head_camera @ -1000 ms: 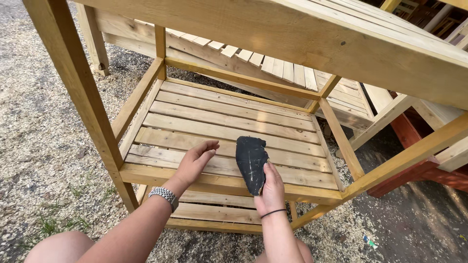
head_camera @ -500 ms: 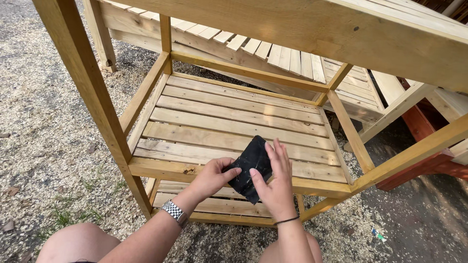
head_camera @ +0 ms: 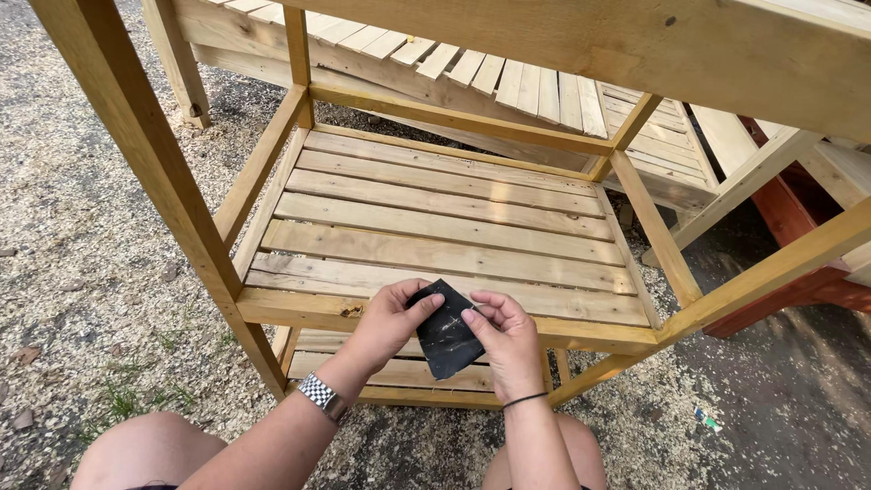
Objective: The person sands the slatted surface and vertical frame of a wooden shelving unit using a sanding block. They move the block back and forth across the slats and then along the side post, generating sawdust.
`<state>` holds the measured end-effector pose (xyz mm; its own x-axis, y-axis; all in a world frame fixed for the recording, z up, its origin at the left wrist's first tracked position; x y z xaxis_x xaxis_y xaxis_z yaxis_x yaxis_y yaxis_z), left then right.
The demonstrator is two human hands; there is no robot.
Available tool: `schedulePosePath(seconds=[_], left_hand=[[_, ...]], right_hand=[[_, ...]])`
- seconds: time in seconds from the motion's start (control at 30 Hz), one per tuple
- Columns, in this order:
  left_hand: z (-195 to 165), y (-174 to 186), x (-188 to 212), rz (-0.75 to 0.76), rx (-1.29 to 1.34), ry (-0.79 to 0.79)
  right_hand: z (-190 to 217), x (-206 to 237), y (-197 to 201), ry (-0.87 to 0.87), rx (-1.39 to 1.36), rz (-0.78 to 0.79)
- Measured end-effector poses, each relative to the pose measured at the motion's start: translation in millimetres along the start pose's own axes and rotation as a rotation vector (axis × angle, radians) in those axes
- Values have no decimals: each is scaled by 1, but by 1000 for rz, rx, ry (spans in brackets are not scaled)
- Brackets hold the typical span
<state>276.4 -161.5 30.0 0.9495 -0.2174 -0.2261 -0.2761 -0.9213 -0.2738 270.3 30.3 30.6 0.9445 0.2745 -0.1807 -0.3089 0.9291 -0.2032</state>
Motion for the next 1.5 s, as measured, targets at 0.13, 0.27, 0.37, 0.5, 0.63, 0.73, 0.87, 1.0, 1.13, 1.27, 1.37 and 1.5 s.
schedulePosePath(seconds=[0.13, 0.27, 0.37, 0.5, 0.63, 0.73, 0.87, 1.0, 1.13, 1.27, 1.37, 1.5], left_hand=[[5, -9, -1, -207, 398, -26], [2, -21, -8, -191, 17, 11], [-18, -5, -23, -74, -585, -100], [-31, 27, -40, 170, -1424, -126], [-19, 37, -44, 302, -1644, 72], [-19, 35, -42, 273, -1610, 31], [-19, 39, -40, 288, -1608, 93], [-19, 36, -42, 288, -1690, 40], [-18, 34, -44, 293, -1726, 59], [-19, 39, -42, 263, -1679, 103], [-17, 40, -40, 253, -1686, 104], [-14, 36, -42, 283, -1742, 118]], right_hand=[[7, 21, -32, 39, -536, -84], [-9, 21, -47, 50, -529, -247], [2, 5, -9, 247, -118, -341], [53, -21, 65, 261, 1075, -450], [30, -68, 73, -289, 1656, -83], [-16, -77, 28, 5, 1631, 130], [-28, -78, 50, 58, 1662, 230], [30, -81, 153, -246, 1648, -205], [-6, -98, 112, -197, 1803, -139], [-60, -99, 47, 11, 1574, 149], [-15, -96, 109, -47, 1592, -14], [45, -98, 179, -304, 1687, -285]])
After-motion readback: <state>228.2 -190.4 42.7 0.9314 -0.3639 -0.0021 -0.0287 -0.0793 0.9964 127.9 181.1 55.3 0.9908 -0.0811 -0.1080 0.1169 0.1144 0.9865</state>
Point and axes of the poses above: each hand's wrist, its own x-axis away from the middle knuckle, its own y-axis out of the back of the hand, z = x × y, the point moved 4 cm from there along -x, towards the middle knuckle, and after that the axes turned 9 degrees about z, right-handed, at the moved point
